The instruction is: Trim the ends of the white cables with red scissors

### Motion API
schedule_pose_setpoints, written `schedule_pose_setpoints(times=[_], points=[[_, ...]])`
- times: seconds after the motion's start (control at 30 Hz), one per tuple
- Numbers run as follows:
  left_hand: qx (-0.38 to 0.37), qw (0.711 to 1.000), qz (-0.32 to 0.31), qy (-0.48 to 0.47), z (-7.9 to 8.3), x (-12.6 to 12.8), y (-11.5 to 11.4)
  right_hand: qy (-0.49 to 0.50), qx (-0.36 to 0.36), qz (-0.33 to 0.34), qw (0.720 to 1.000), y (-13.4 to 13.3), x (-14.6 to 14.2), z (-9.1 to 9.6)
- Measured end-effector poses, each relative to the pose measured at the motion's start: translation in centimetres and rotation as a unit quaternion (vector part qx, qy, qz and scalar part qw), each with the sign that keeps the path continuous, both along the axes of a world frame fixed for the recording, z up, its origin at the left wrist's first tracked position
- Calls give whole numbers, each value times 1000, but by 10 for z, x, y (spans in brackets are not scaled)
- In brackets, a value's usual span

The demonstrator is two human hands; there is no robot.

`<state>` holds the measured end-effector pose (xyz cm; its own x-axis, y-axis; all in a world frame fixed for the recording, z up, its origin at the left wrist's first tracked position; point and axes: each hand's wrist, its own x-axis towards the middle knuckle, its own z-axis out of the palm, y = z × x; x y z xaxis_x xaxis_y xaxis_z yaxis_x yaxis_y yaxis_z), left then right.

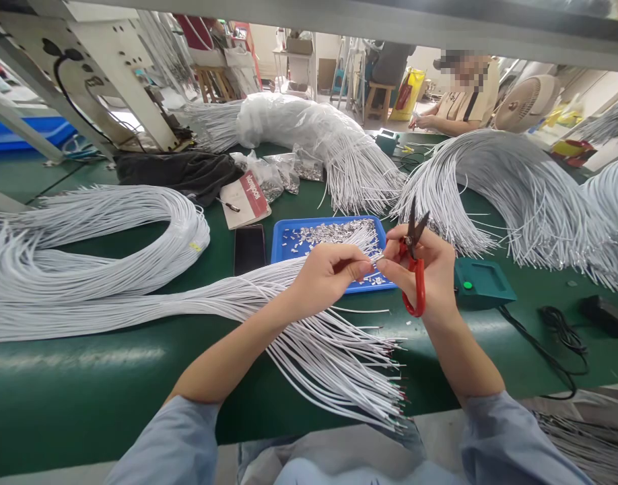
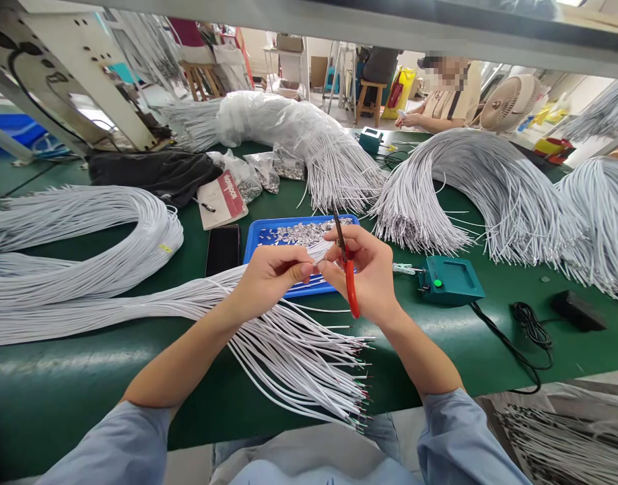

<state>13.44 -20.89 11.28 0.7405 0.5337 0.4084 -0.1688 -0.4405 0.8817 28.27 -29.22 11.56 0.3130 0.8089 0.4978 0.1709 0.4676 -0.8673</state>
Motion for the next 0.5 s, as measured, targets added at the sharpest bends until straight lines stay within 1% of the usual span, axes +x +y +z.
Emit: schedule_pose_setpoints(times=[0.07,0.1,0.2,0.27,0.3,0.37,0.43,0.5], points=[[34,998,46,-11,-1,0,-4,-2,-5,-2,1000,0,0,0],[36,998,51,-13,-1,-1,-6,-5,2,0,1000,0,1,-1],[11,1000,11,-5,1,-4,-8,-29,38,5,999,1,3,-2],[8,1000,1,-3,2,-5,-7,-46,49,1,998,2,5,-2],[17,1000,11,-6,2,-5,-5,-57,47,-9,997,2,6,-1],[54,997,52,-24,0,-4,-2,-92,37,-39,994,1,9,0],[101,989,93,-49,-2,-3,1,-144,29,-74,986,0,12,1],[137,980,121,-78,-3,-2,2,-197,21,-105,974,-2,13,3]])
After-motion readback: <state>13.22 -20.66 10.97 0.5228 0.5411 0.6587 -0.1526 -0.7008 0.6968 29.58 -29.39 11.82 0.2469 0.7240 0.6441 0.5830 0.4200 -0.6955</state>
